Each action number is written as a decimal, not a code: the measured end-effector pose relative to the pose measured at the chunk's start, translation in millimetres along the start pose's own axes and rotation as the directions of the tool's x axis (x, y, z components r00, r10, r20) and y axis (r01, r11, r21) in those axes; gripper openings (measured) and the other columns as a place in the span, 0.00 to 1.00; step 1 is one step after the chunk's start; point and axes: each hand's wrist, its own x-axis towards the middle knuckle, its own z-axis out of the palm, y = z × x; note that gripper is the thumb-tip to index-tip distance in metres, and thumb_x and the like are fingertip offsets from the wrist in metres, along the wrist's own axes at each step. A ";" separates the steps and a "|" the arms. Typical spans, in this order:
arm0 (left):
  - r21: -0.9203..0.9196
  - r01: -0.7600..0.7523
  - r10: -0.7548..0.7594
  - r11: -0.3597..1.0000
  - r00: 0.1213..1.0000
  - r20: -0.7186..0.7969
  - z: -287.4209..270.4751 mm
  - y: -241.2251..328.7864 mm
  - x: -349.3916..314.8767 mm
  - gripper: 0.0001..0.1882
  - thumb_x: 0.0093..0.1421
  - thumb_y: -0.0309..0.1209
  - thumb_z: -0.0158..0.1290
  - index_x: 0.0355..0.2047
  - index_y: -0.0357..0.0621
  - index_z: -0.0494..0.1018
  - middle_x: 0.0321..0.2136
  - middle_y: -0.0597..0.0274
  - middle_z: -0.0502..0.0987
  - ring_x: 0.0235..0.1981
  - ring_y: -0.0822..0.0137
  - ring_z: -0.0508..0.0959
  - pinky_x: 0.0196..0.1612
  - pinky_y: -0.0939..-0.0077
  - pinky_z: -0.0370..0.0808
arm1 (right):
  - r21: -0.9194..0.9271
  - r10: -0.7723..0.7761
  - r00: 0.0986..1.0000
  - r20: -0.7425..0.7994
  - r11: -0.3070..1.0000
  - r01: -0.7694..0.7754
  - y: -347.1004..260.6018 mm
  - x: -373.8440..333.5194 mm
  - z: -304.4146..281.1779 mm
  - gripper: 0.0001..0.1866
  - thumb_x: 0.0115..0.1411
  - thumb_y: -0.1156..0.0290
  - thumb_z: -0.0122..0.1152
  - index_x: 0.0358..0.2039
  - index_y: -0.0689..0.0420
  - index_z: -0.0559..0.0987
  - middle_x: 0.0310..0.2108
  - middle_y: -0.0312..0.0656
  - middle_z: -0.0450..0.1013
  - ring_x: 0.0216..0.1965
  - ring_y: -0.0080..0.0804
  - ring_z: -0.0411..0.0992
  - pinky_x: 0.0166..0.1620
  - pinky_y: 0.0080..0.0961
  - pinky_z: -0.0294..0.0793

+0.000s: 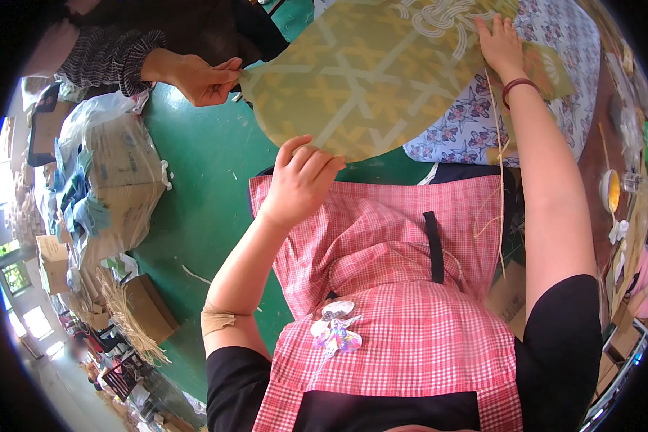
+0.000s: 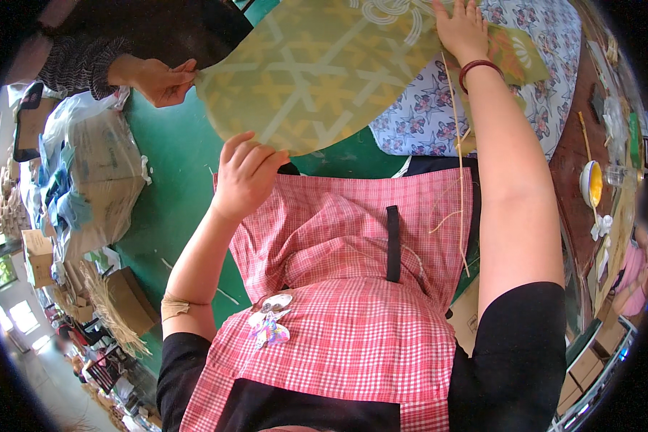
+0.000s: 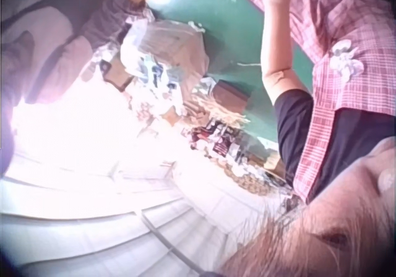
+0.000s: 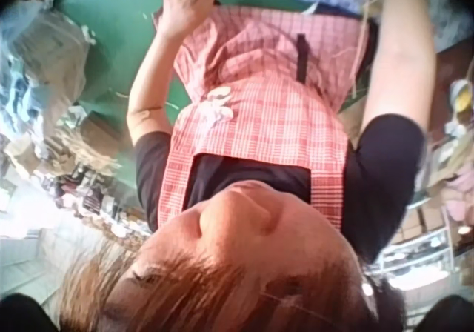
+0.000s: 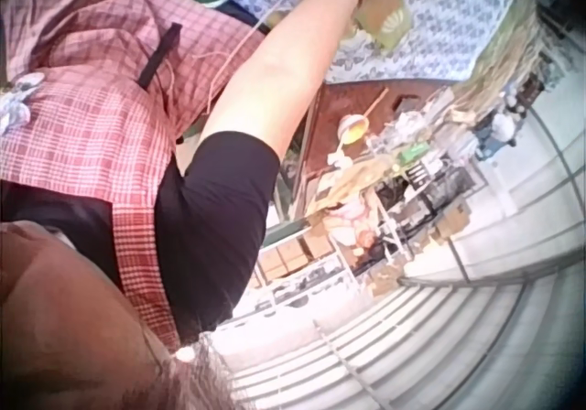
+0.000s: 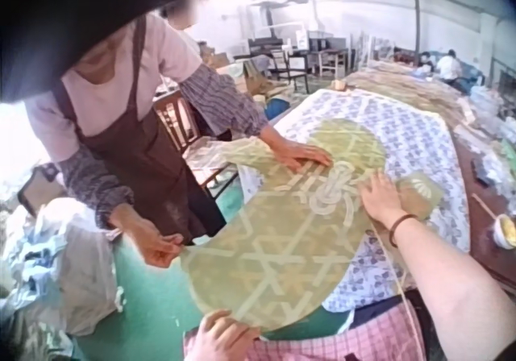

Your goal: Assembling a kite by applying glue to the frame and attaching the paper covering.

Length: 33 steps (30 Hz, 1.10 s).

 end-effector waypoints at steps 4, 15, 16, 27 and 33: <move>0.009 -0.004 0.004 1.000 1.000 -0.001 -0.6 -0.2 -0.4 0.10 0.46 0.27 0.56 0.32 0.45 0.74 0.29 0.68 0.71 0.33 0.68 0.71 0.50 0.62 0.67 | -0.004 -0.009 1.000 -0.021 1.000 0.009 0.3 -0.1 0.3 0.43 0.58 0.34 0.28 0.64 0.54 0.50 0.66 0.48 0.43 0.67 0.41 0.40 0.65 0.36 0.37; 0.030 0.007 -0.006 1.000 0.999 -0.038 2.7 1.3 0.3 0.10 0.42 0.25 0.57 0.29 0.47 0.75 0.25 0.69 0.72 0.29 0.68 0.72 0.49 0.63 0.69 | 0.018 -0.005 1.000 -0.012 1.000 0.006 -1.0 0.0 0.1 0.43 0.59 0.35 0.27 0.64 0.55 0.49 0.66 0.48 0.43 0.67 0.41 0.40 0.66 0.36 0.37; 0.033 0.005 -0.003 0.999 0.999 -0.038 3.1 1.0 0.3 0.10 0.42 0.25 0.57 0.29 0.47 0.75 0.25 0.69 0.71 0.29 0.68 0.72 0.49 0.63 0.69 | 0.020 -0.007 1.000 -0.015 1.000 0.007 -0.7 -0.2 -0.4 0.43 0.59 0.35 0.28 0.64 0.55 0.49 0.66 0.48 0.43 0.67 0.41 0.40 0.65 0.36 0.37; 0.050 -0.034 0.034 0.998 0.999 -0.010 2.7 0.1 -3.7 0.11 0.44 0.26 0.58 0.31 0.46 0.75 0.26 0.69 0.70 0.30 0.70 0.71 0.49 0.64 0.69 | 0.062 0.112 0.980 0.166 0.990 -0.123 -55.9 -27.8 -71.4 0.36 0.62 0.47 0.33 0.61 0.64 0.55 0.63 0.55 0.48 0.65 0.48 0.45 0.65 0.36 0.41; 0.062 -0.073 0.075 0.995 0.997 -0.026 7.0 -2.0 1.6 0.10 0.43 0.26 0.60 0.29 0.48 0.75 0.25 0.71 0.70 0.28 0.70 0.72 0.48 0.65 0.70 | 0.013 0.130 0.977 0.168 0.991 -0.134 -49.1 -26.7 -75.9 0.36 0.62 0.47 0.33 0.61 0.64 0.56 0.63 0.55 0.48 0.64 0.49 0.46 0.65 0.35 0.42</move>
